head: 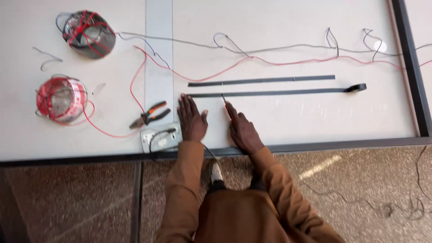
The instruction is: Connecting electrical wires and securing them with tape inside a sign frame.
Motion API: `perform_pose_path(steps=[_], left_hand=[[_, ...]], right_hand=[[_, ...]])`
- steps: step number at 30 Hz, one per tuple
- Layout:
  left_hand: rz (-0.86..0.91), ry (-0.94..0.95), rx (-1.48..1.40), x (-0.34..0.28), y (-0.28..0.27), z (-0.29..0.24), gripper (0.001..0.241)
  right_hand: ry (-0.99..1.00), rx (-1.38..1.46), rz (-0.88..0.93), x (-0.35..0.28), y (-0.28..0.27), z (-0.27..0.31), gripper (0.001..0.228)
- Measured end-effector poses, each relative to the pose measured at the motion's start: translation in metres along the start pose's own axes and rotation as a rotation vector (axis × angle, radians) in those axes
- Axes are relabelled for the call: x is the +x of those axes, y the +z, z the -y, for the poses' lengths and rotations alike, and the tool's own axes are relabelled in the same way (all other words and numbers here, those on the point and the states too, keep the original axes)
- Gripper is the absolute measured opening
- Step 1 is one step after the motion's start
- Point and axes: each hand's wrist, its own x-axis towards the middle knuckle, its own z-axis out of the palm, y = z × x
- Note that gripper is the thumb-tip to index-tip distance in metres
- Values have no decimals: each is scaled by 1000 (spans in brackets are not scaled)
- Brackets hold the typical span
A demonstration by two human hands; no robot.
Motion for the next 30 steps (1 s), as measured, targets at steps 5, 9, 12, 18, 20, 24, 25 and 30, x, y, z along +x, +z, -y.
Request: perform_pose_path(steps=[5,9,12,18,20,24,25,30], left_hand=[[18,140,-29,-10,-11,-1,75],[12,169,-48,-14,-7,2,76],[2,192,-58,-11,-1,5,77],[-13,283,-67,-15,3,11,74],[63,351,-121,-24,1,0,72],[243,488,-159,-32,-12,-41,71],[248,489,-155,-28,-4,-52,71],[224,541,-144,-15,28,-93,79]], right_hand=[[109,-132,-8,22,33,11,78],[160,-183,15,21,39,17,86],[119,-306,58,16,38,-4,85],[139,-109,70,-26,-7,-17,75],[182,-63,2,-45,-8,-33,75],[264,32,-160,-51,-7,-57,68],[267,37,-159,-47,-14,-52,68],[340,-146,-224,-13,-30,-53,63]])
